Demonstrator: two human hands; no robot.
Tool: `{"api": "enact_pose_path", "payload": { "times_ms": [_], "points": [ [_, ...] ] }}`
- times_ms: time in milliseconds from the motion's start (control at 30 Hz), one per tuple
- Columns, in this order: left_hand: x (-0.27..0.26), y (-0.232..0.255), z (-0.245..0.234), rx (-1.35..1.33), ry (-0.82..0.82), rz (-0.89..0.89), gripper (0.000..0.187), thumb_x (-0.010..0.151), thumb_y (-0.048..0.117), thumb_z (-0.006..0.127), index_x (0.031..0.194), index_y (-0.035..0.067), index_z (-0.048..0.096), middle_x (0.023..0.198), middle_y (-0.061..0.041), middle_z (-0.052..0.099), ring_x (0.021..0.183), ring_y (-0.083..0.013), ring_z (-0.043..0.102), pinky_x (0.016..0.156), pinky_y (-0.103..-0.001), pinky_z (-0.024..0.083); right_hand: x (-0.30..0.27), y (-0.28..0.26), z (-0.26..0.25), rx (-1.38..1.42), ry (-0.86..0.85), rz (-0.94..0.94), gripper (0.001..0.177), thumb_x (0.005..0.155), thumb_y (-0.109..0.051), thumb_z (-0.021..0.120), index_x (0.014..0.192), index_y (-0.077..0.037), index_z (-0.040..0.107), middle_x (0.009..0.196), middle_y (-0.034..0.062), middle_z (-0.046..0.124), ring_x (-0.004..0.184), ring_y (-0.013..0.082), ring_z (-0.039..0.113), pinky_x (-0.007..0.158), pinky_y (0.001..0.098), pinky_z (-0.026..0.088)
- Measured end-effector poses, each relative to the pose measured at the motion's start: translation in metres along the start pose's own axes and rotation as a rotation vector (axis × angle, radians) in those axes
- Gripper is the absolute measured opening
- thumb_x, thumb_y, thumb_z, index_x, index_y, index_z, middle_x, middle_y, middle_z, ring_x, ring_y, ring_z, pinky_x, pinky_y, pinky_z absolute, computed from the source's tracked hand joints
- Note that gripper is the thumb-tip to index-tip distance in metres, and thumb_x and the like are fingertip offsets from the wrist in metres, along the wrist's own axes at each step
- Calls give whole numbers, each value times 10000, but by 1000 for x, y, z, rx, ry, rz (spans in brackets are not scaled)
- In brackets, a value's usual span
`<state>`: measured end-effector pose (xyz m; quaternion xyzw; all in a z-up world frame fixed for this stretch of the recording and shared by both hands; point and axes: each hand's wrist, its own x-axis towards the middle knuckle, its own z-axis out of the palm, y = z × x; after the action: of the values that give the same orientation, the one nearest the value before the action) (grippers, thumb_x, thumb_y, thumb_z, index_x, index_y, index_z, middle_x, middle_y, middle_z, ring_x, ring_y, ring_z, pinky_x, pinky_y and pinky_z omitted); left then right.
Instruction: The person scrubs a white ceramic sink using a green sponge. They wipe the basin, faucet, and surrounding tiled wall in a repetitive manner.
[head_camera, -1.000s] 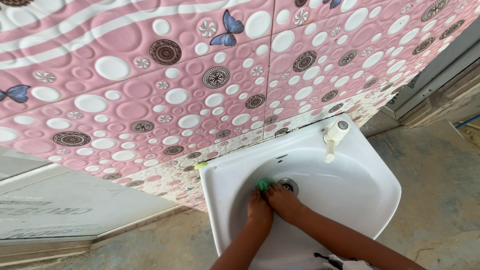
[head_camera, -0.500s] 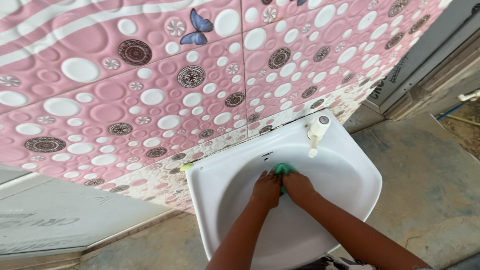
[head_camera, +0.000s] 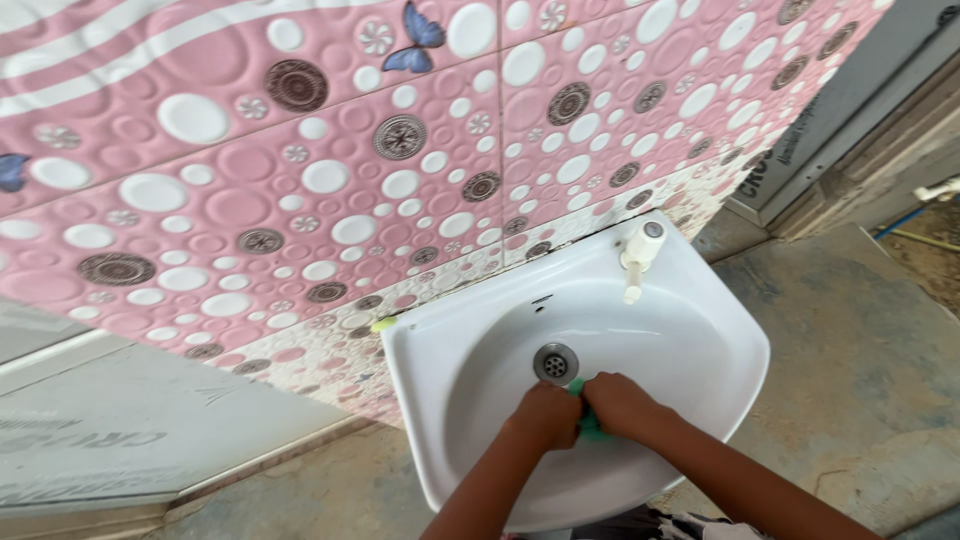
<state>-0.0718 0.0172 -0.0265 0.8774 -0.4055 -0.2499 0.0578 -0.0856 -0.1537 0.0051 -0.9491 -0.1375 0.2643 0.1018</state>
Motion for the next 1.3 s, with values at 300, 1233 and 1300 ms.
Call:
{"api": "enact_pose_path", "payload": {
  "times_ms": [300,1233,1300],
  "points": [
    [-94,-59,-22,359,554,-76,95,749,134,721,777,75,790,1019,-113,759,1261,-291,594,1139,-413,364,37,-122,16,514,221,-81,305,661,-175,851,899,-20,739,920,186,755,866,352,740,811,410,596],
    [-97,-70,-69,9,773,-176,576,814,-16,656,1383,24,578,1459,-116,586,1349,-236,551,1175,-421,356,81,-135,-4,819,855,86,220,765,4,722,980,-31,700,833,208,734,713,337,726,662,385,554],
    [-98,-68,-74,-32,738,-177,680,753,-12,721,1410,36,554,1470,-106,574,1350,-230,545,1174,-423,351,76,-139,-14,836,845,13,238,739,23,707,970,-35,697,798,200,736,689,317,731,644,371,554]
  ]
}}
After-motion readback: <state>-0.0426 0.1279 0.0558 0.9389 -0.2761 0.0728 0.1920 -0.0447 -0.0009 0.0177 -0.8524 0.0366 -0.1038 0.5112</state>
